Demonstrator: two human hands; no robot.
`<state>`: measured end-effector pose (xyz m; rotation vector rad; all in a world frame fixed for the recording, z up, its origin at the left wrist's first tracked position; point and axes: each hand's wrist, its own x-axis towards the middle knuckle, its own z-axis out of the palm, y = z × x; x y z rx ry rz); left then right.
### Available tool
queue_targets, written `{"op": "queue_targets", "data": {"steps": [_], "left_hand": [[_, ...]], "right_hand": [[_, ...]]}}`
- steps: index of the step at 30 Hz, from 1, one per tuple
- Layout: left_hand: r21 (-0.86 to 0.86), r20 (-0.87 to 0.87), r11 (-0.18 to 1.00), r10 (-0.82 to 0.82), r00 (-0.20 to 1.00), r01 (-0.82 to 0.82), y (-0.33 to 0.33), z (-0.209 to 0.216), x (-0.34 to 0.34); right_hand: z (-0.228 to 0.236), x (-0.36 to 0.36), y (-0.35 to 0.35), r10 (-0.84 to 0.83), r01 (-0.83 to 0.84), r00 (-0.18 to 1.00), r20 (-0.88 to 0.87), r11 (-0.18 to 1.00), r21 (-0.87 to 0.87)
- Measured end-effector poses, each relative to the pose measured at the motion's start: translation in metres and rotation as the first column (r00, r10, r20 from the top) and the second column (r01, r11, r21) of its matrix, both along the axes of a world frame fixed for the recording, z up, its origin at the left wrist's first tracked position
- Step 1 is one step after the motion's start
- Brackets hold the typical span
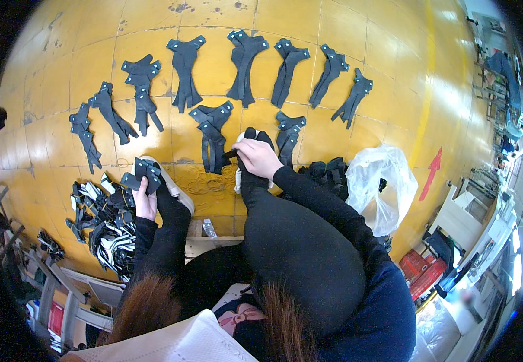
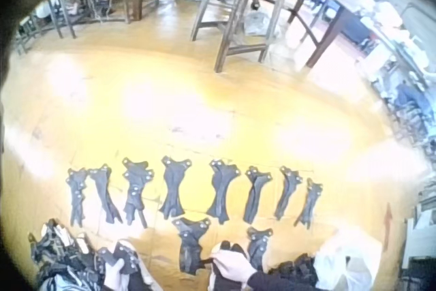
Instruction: The person sits on the floor and sorts black plastic parts by picking them up, aligning them, and placing them in neat rows. The person handles the parts by hand, repeatedly picking up individual pieces and arranging them on the floor.
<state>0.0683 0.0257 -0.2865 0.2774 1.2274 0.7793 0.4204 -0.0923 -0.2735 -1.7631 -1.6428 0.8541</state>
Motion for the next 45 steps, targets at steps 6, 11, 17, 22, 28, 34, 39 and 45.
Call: {"op": "queue_targets", "data": {"steps": [6, 11, 17, 22, 28, 34, 39, 45], "left_hand": [[0.042, -0.045, 0.999, -0.019, 0.999, 0.021, 0.002, -0.007, 0.0], [0.047, -0.034, 0.998, -0.027, 0.999, 0.028, 0.001, -0.005, -0.002], [0.023, -0.024, 0.999, -0.024, 0.999, 0.025, 0.003, -0.009, 0.004], [0.036, -0.003, 0.999, -0.022, 1.0, 0.022, 0.003, 0.002, 0.005], [0.044, 0.075, 0.999, -0.013, 0.997, 0.01, 0.008, 0.009, 0.016], [0.031, -0.01, 0.998, 0.052, 0.999, -0.052, 0.01, 0.019, 0.027], [0.125, -0.007, 0.992, 0.012, 1.0, -0.012, 0.021, 0.027, 0.047], [0.125, 0.013, 0.991, -0.049, 0.999, 0.047, 0.037, 0.059, 0.062]], "right_hand": [[-0.004, 0.004, -0.002, -0.001, 0.001, 1.0, -0.014, 1.0, 0.013], [-0.005, 0.01, 0.003, -0.146, 0.149, 0.983, -0.116, 0.989, 0.02], [-0.046, 0.141, 0.042, -0.664, 0.615, 0.695, -0.275, 0.747, -0.251], [-0.048, 0.205, 0.084, -0.49, 0.482, 0.87, 0.051, 0.825, -0.296], [-0.054, 0.218, 0.089, -0.417, 0.454, 0.878, 0.233, 0.881, -0.133], [-0.026, 0.165, 0.101, -0.441, 0.478, 0.865, 0.242, 0.869, -0.128], [0.002, 0.089, 0.116, -0.337, 0.271, 0.921, -0.197, 0.916, -0.297], [0.059, -0.031, 0.135, -0.169, -0.349, 0.631, -0.757, 0.81, -0.472]]}}
